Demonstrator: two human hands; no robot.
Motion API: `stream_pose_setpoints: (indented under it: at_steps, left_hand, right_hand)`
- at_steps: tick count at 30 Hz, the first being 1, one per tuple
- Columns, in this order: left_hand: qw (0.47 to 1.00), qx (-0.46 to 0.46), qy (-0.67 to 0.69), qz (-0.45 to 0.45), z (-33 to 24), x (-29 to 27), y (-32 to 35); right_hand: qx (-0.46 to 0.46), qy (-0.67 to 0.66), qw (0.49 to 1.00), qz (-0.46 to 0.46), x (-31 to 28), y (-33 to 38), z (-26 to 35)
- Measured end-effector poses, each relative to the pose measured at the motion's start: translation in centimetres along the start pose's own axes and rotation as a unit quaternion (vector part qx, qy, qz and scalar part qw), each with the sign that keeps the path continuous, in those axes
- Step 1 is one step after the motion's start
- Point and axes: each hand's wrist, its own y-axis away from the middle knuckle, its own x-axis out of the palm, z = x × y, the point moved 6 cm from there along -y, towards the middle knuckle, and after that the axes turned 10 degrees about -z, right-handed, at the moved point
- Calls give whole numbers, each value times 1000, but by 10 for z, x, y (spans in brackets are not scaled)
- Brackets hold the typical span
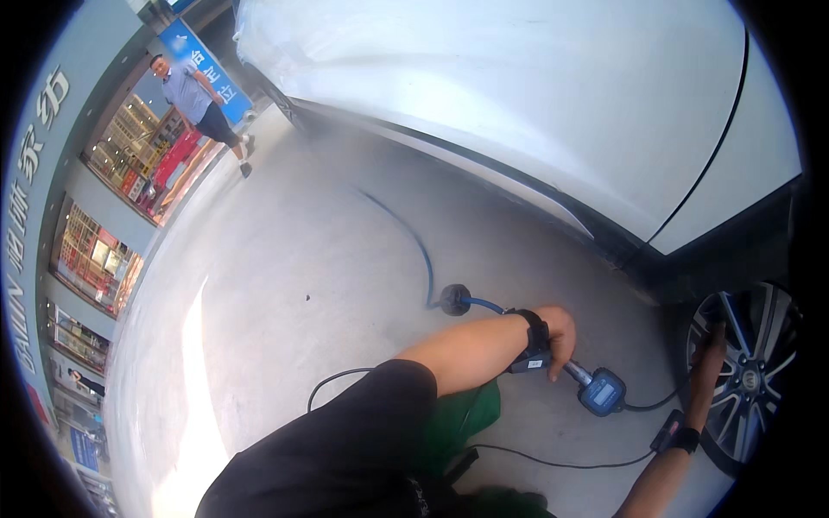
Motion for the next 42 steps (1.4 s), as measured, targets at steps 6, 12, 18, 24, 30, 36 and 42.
stream_pose_setpoints:
  at_steps: [6,12,18,24,30,36,42]
  left_hand:
    - [999,-27,-8,-35,0,10,16]
    - [991,-12,-84,-100,6,0,-15]
    - [983,2,-98,-155,0,-10,20]
    - [986,2,-96,-139,10,-1,8]
    - [992,-60,-69,-84,12,-6,-7]
    - [989,-48,-47,-131,36,9,46]
    - [989,-84,-77,-92,28,15,59]
  right_hand:
    - [82,-245,965,-31,1,-44,-45]
    - [82,-287,954,-17,10,-50,-48]
    - [83,-191,975,-81,19,-16,-28]
    - [81,-148,980,-108,21,3,-24]
    - [170,-331,928,36,40,3,-14]
    - [249,-379,889,71,115,29,3]
    - [250,-430,866,49,114,47,3]
